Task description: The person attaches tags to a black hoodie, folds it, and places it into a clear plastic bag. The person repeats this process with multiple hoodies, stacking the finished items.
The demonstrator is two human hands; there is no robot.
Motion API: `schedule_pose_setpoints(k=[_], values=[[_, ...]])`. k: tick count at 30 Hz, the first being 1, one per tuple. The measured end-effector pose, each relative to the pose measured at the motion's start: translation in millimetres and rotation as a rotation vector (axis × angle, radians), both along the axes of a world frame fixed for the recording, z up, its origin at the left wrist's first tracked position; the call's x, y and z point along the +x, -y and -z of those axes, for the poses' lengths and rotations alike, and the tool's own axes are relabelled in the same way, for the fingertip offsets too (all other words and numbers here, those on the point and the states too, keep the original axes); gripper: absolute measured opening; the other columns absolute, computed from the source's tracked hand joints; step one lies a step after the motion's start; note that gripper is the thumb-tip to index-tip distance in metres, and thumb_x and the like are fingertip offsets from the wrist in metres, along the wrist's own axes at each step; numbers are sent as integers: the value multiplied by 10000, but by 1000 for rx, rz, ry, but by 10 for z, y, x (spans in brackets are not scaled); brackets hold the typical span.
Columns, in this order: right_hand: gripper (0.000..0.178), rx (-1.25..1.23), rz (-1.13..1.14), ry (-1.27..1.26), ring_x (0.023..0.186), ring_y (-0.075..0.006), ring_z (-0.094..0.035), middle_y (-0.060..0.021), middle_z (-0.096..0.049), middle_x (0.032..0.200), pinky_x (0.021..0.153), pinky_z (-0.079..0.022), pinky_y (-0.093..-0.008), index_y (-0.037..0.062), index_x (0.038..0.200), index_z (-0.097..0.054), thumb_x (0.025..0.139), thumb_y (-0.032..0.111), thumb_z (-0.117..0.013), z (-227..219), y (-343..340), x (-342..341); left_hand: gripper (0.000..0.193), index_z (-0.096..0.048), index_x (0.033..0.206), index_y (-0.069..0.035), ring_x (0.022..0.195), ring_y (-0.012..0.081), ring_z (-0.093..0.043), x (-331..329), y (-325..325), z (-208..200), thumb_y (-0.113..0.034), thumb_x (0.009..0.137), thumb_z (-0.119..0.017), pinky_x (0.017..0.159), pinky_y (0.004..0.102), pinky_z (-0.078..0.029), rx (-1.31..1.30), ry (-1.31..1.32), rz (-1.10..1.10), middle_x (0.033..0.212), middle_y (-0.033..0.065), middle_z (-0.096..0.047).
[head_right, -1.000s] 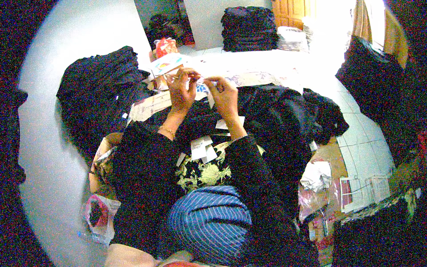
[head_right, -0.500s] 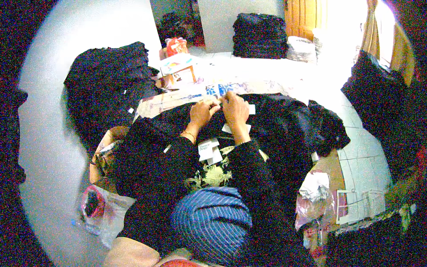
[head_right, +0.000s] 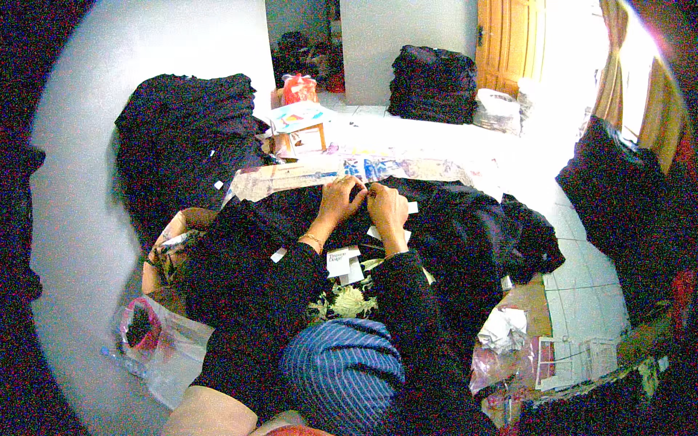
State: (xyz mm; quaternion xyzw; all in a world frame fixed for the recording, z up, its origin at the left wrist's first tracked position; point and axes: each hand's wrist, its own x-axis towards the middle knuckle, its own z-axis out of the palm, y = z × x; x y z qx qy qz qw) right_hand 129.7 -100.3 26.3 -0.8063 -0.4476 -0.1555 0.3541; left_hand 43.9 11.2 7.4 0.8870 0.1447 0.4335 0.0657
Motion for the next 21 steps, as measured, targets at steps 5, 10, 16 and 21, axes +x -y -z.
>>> schedule_pose_setpoints(k=[5,10,16,21], values=[[155,46,2,44,697,-333,-637,-151,-647,733,600,-489,-437,126,810,-649,807,260,-571,2,-10,-7,340,-615,868,-39,900,342,-576,82,-110,89,-359,884,-504,791,415,-460,-226,165,37,943,159,-606],[161,65,-3,64,682,-327,-636,-140,-645,723,584,-483,-432,119,793,-637,795,276,-600,9,-16,-11,371,-669,849,-44,827,330,-603,48,-189,131,-390,862,-536,752,385,-482,-315,82,14,920,169,-619],[169,82,0,59,684,-312,-637,-126,-649,728,592,-484,-425,116,799,-628,784,284,-620,-7,12,-34,308,-670,890,-64,815,217,-634,-15,-156,74,-361,824,-621,722,318,-496,-441,154,205,925,118,-655],[168,40,-14,22,721,-299,-640,-110,-657,761,612,-485,-419,121,816,-622,775,283,-638,-60,39,-66,251,-665,909,-66,803,159,-638,-7,-137,63,-299,818,-649,730,284,-495,-543,218,307,880,67,-672]])
